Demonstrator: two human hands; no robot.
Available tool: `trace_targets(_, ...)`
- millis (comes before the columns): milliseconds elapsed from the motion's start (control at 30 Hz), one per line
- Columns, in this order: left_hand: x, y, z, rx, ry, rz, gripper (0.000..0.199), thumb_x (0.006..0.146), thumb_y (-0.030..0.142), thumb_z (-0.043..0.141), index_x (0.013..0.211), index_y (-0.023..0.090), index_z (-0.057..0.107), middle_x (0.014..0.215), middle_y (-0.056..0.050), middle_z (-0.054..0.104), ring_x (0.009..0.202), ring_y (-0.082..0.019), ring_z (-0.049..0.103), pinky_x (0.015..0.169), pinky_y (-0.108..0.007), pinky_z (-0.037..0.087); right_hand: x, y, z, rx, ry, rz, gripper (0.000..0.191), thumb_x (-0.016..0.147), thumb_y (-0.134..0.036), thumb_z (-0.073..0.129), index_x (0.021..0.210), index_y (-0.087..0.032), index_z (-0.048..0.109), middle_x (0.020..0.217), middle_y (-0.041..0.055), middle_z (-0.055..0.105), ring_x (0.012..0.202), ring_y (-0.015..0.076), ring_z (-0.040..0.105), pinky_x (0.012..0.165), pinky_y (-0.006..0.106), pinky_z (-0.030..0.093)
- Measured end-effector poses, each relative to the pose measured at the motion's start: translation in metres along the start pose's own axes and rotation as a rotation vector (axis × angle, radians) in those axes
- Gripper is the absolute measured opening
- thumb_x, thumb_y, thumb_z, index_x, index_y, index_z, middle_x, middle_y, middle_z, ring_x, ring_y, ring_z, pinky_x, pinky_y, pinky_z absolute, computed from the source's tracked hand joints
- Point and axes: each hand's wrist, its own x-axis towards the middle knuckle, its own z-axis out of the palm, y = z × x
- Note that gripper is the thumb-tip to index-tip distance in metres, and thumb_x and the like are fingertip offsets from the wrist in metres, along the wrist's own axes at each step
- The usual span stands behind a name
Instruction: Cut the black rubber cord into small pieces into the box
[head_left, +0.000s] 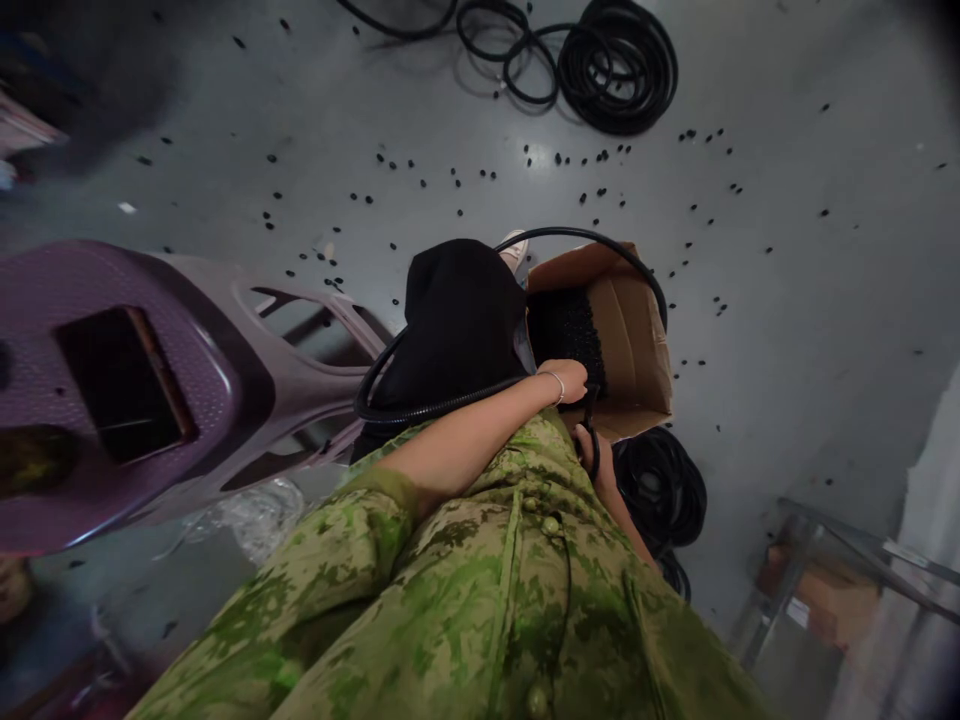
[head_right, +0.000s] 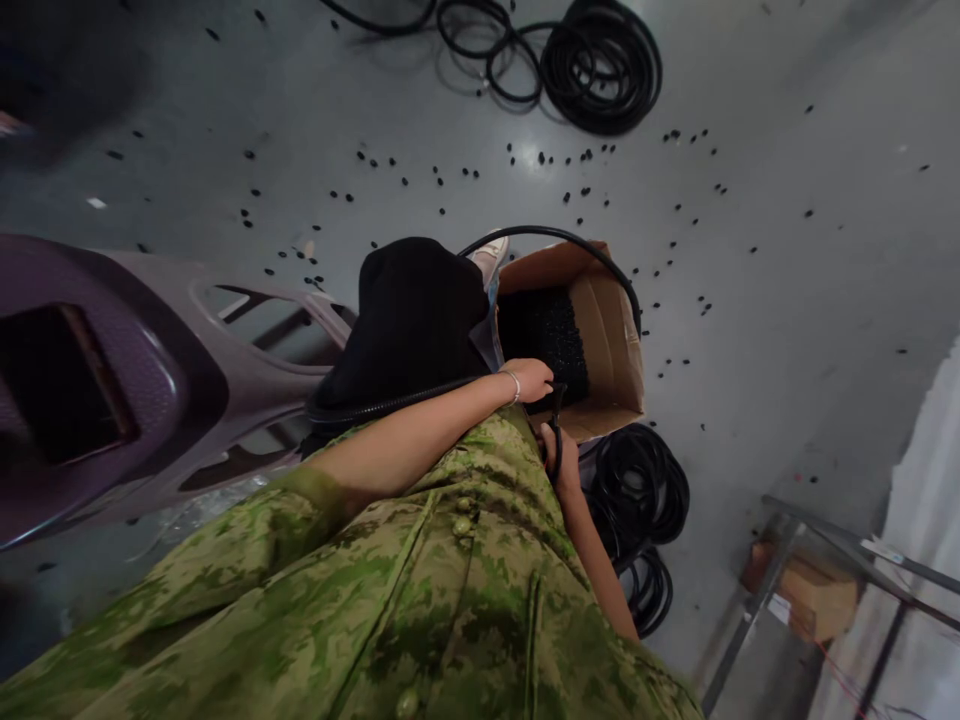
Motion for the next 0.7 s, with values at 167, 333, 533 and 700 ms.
trace_targets(167,0.002,0.0,0.002,0.069,-0.042,0.051,0.04,0.096,0.034,0.046,0.125,0.02,0.07,0.131,-0.01,0.068,0.12,-0.024,0.062,0.098,-0.032,0.05,0.002,0.0,0.003,0.015,0.028,0.022,0.059,0.077,-0.077,0.039,0.065,-0.021,0.053,0.064,0.0076,0.061,0.065,0.0216,0.054,0.064,0.033,0.043)
trace_targets(333,0.003,-0.001,0.005,0.073,-0.054,0.05,0.04,0.096,0.033,0.046,0.124,0.019,0.071,0.129,-0.012,0.068,0.119,-0.026,0.063,0.097,-0.033,0.051,0.004,0.006,0.007,0.011,0.046,0.014,0.06,0.077,-0.08,0.037,0.063,-0.024,0.052,0.063,0.0056,0.061,0.066,0.0218,0.054,0.063,0.032,0.044)
trace_targets(533,0.002,-0.001,0.004,0.081,-0.051,0.017,0.039,0.096,0.034,0.047,0.121,0.016,0.071,0.128,-0.016,0.068,0.118,-0.028,0.063,0.095,-0.035,0.052,0.012,0.014,0.017,-0.065,0.132,0.005,0.061,0.076,-0.081,0.035,0.058,-0.024,0.048,0.057,0.0036,0.055,0.062,0.0193,0.05,0.062,0.031,0.042)
trace_targets(700,-0.021,0.021,0.011,0.191,0.08,0.014,0.037,0.094,0.014,0.046,0.124,0.01,0.068,0.125,-0.023,0.066,0.115,-0.03,0.063,0.09,-0.038,0.051,0.017,0.021,0.02,-0.096,0.172,0.009,0.062,0.077,-0.079,0.036,0.058,-0.023,0.053,0.057,0.0038,0.055,0.064,0.0202,0.052,0.062,0.031,0.042)
